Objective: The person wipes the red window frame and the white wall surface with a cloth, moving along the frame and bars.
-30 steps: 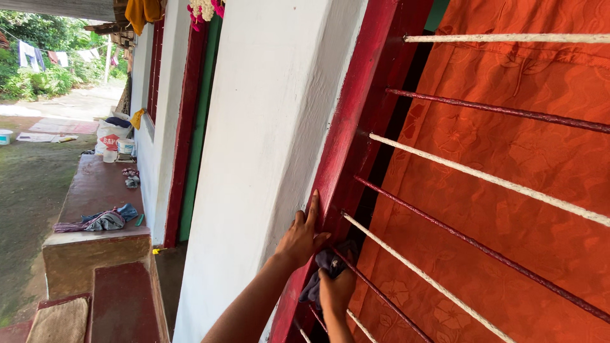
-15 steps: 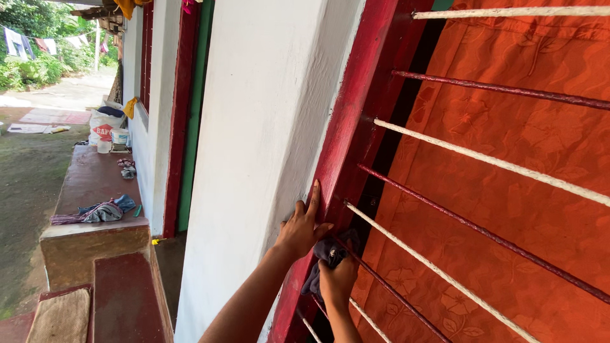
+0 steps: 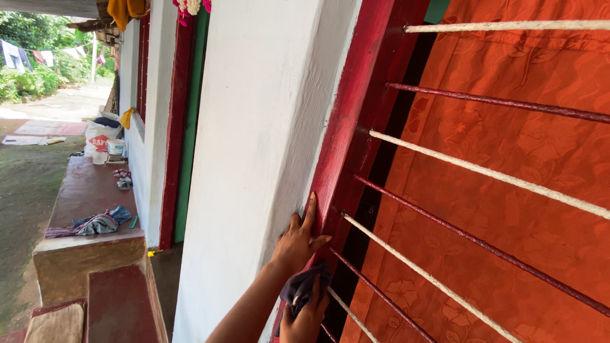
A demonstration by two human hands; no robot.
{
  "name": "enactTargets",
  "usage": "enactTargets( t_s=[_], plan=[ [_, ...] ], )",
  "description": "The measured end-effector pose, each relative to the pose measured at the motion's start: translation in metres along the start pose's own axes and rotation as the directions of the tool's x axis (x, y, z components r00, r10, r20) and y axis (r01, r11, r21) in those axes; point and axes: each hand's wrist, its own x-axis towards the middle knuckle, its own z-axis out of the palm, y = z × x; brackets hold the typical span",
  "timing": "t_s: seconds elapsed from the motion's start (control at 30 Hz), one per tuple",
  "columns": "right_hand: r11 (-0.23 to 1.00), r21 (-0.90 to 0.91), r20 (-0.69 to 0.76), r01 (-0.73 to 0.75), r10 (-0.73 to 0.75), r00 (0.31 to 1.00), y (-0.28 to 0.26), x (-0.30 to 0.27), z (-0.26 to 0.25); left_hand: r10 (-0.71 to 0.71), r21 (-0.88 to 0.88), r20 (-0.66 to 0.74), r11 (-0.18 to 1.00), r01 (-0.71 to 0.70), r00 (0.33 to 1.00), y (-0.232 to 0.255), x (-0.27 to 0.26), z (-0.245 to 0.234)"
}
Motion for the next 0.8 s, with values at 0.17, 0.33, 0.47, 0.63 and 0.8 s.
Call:
enactTargets(
  t_s=[0.17,0.33,0.47,0.63,0.8],
  plan=[
    [0.981,0.133,0.074,-0.139,0.13,0.989,-0.009,0.045,-0.027,-0.001,-0.049,0.017,0.999,0.002,1.0,-0.002,0.001,-0.002],
    [0.986,0.166,-0.104,-0.003,0.02,0.994,-0.017,0.063,-0.03,0.008,-0.042,0.046,0.999,-0.006,0.999,-0.013,-0.006,0.004],
    [0.992,0.12,-0.072,0.043,-0.035,0.997,-0.018,0.02,-0.016,-0.059,-0.112,0.085,0.991,0.068,0.995,-0.036,-0.03,0.023],
    [0.99,0.057,-0.061,0.129,-0.125,0.99,0.019,-0.035,0.016,-0.121,-0.111,0.168,0.984,0.141,0.978,-0.079,-0.068,0.048],
    [0.988,0.13,-0.043,0.084,-0.079,0.996,0.062,-0.045,0.033,-0.185,-0.058,0.227,0.977,0.203,0.956,-0.09,-0.078,0.063]
  ],
)
